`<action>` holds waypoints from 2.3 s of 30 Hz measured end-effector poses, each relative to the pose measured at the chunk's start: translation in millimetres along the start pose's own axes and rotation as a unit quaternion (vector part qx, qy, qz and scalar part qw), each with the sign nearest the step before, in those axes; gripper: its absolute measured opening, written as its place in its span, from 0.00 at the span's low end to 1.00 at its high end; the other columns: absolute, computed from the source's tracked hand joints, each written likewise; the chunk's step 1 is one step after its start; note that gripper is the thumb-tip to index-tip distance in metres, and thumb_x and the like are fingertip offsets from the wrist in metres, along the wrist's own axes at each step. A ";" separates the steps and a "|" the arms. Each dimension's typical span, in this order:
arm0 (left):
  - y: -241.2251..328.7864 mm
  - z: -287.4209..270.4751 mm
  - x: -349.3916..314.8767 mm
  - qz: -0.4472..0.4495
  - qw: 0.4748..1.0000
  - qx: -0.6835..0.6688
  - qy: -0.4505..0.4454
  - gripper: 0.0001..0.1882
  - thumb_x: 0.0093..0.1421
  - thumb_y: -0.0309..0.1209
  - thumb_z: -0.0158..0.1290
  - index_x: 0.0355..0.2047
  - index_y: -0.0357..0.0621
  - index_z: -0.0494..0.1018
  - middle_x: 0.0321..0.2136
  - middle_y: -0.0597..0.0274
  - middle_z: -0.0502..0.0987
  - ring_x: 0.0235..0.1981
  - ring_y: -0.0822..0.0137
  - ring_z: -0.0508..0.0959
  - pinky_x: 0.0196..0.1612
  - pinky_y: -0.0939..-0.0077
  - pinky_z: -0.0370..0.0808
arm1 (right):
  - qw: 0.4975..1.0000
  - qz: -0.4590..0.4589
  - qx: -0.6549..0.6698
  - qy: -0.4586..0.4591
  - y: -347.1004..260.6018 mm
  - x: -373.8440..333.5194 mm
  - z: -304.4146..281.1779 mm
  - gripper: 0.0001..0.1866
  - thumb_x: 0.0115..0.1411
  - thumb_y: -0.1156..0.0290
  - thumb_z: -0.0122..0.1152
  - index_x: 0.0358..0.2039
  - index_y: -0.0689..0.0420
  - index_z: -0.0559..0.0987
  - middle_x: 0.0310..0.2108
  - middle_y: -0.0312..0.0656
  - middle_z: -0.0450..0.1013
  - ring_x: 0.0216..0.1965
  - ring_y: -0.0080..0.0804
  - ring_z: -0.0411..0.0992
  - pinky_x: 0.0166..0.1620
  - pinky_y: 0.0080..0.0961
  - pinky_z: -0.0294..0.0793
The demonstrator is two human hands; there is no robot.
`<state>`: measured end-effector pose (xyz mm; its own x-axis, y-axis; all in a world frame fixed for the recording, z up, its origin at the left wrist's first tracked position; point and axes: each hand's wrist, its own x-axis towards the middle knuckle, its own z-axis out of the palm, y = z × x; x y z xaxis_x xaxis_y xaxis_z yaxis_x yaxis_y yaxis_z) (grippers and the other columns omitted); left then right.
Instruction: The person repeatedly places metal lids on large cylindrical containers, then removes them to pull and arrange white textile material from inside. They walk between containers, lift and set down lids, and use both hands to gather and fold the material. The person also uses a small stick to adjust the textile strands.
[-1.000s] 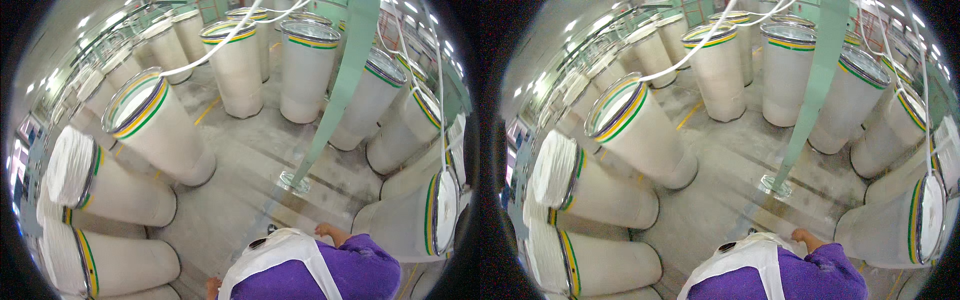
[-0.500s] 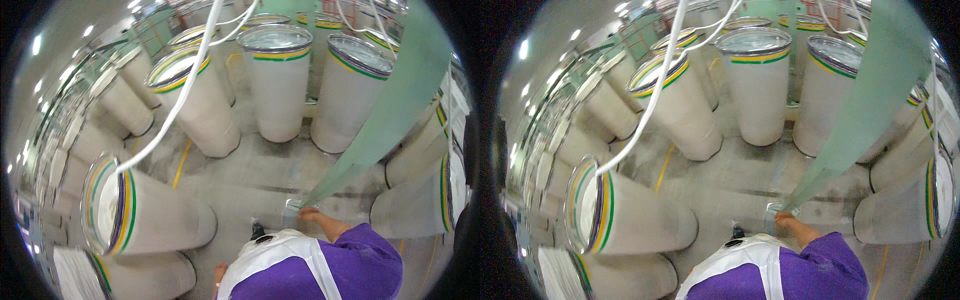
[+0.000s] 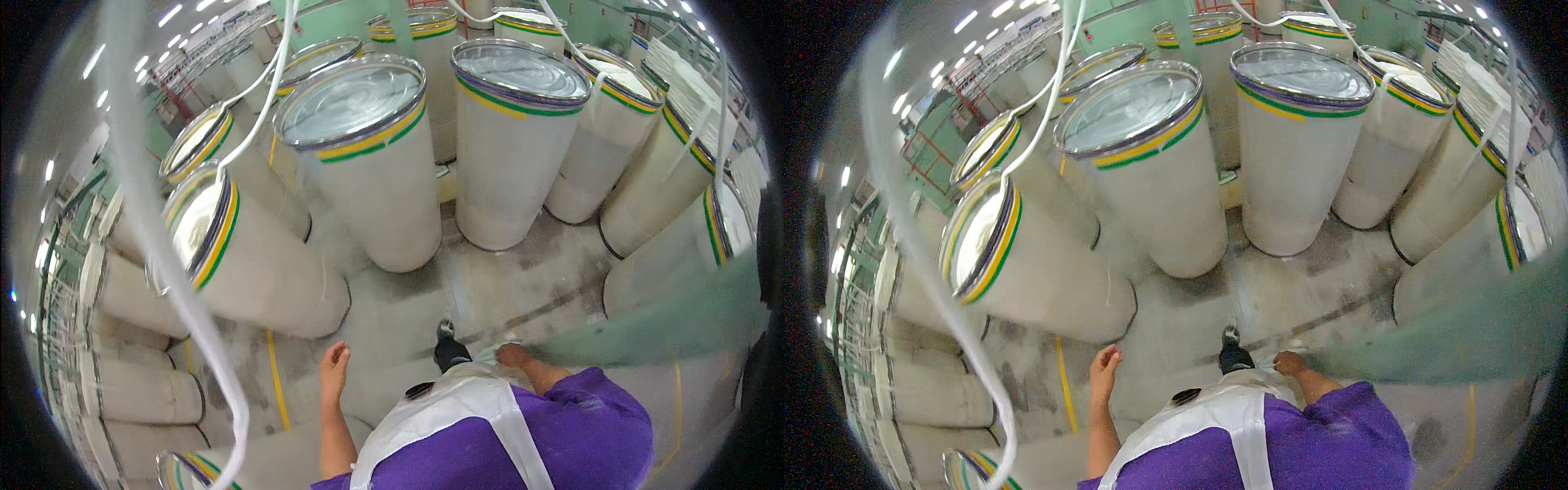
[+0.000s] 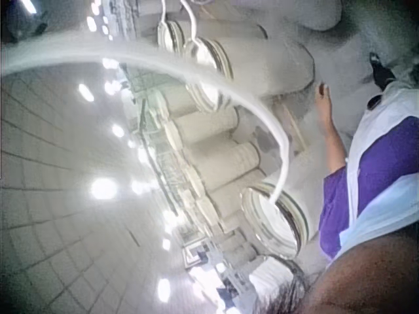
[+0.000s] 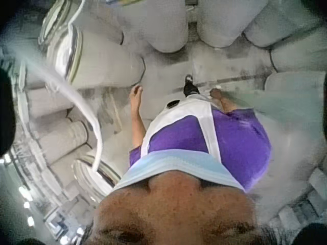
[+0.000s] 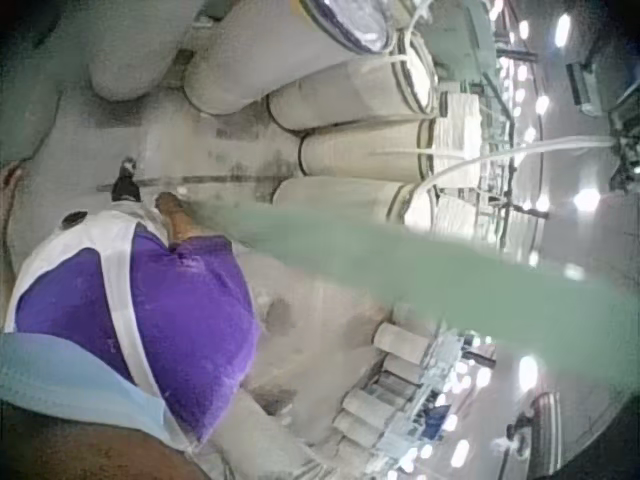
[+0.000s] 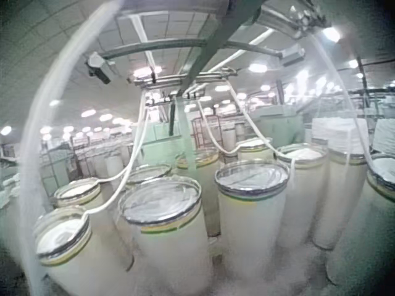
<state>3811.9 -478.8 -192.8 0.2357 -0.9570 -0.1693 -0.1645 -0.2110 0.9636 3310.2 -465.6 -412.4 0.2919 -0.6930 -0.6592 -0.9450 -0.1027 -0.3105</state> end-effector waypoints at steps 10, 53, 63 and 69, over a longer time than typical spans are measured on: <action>155.6 51.2 217.1 0.030 0.998 0.050 -0.012 0.18 0.64 0.32 0.56 0.51 0.36 0.73 0.47 0.58 0.78 0.48 0.69 0.76 0.52 0.73 0.72 | 0.891 0.011 0.368 0.267 -78.5 151.4 -308.8 0.16 0.60 0.59 0.57 0.43 0.53 0.81 0.40 0.43 0.79 0.40 0.40 0.77 0.45 0.33 0.75; 332.9 259.7 315.6 -0.051 0.820 0.393 0.412 0.31 0.47 0.30 0.53 0.56 0.40 0.67 0.60 0.51 0.66 0.63 0.53 0.64 0.63 0.30 0.43 | 0.850 -0.469 0.211 0.117 -324.7 482.0 -939.7 0.23 0.61 0.67 0.59 0.55 0.64 0.74 0.49 0.47 0.75 0.51 0.32 0.72 0.55 0.28 0.68; 308.2 248.3 194.3 -0.006 0.698 0.400 0.594 0.18 0.47 0.22 0.51 0.40 0.43 0.78 0.35 0.60 0.80 0.43 0.55 0.78 0.61 0.46 0.60 | 0.796 -0.578 0.133 -0.120 -511.9 420.9 -776.4 0.22 0.57 0.60 0.61 0.48 0.63 0.79 0.41 0.42 0.78 0.42 0.30 0.74 0.49 0.27 0.72; 320.2 235.7 94.9 -0.294 0.633 0.364 0.617 0.14 0.53 0.27 0.56 0.41 0.38 0.77 0.36 0.50 0.79 0.39 0.48 0.77 0.52 0.54 0.70 | 0.818 -0.572 0.059 -0.029 -523.3 319.7 -655.5 0.27 0.57 0.51 0.59 0.52 0.55 0.78 0.45 0.50 0.78 0.47 0.46 0.75 0.50 0.37 0.72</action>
<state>3555.8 -684.1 50.9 0.9560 0.1183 0.2683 0.0067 -0.9235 0.3834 3801.4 -1101.2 -11.7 0.9845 -0.1565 0.0788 -0.0287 -0.5878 -0.8085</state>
